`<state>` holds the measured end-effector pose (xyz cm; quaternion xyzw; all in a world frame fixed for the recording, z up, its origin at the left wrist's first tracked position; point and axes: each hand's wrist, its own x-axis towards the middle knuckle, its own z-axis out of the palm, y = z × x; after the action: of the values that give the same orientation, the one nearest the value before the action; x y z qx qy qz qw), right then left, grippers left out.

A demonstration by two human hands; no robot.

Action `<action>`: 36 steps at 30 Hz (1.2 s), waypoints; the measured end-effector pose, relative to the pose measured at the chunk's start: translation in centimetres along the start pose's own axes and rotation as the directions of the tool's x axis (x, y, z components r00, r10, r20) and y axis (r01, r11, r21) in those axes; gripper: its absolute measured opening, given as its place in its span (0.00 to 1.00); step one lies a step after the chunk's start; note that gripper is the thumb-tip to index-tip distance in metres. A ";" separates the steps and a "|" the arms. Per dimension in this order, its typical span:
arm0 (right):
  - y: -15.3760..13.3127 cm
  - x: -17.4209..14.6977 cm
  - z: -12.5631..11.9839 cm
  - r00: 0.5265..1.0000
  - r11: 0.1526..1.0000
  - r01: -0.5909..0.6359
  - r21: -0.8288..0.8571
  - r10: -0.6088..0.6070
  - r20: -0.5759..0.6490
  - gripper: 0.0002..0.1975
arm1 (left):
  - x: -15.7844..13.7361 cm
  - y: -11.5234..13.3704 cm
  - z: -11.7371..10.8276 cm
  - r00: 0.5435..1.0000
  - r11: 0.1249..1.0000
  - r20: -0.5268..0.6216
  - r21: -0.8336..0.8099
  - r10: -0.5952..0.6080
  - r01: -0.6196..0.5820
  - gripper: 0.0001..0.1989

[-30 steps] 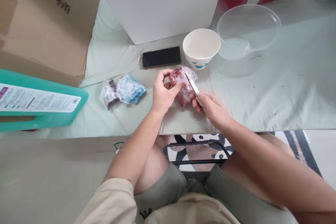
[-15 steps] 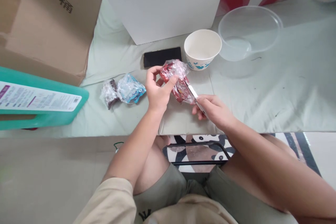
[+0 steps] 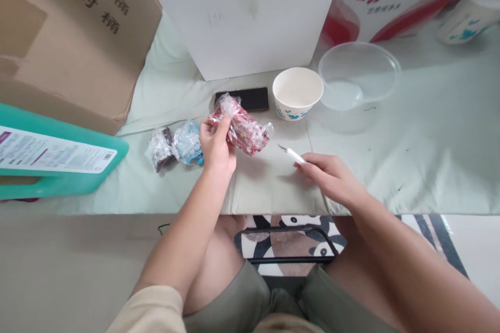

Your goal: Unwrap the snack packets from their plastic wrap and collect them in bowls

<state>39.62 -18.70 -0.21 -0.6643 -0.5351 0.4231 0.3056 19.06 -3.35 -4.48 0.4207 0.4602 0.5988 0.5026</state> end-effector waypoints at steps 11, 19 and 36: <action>5.2 0.8 -5.0 0.790 0.767 -0.237 -0.596 -0.205 -0.578 0.17 | -5.2 0.7 2.1 0.938 0.826 0.344 0.516 0.042 -0.226 0.14; 1.5 0.8 -0.1 0.872 0.842 0.389 -0.375 -0.467 -0.145 0.17 | -3.1 1.8 1.1 0.785 0.769 0.616 0.472 0.062 -0.431 0.13; 1.7 1.8 -0.6 0.829 0.886 0.374 -0.274 -0.452 -0.329 0.08 | -1.7 2.7 0.0 0.803 0.834 0.569 0.520 -0.179 -0.183 0.23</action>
<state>41.06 -17.34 -1.84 -0.6289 -0.6354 0.1530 0.4211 18.74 -5.20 -1.91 0.7140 0.4301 0.2778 0.4776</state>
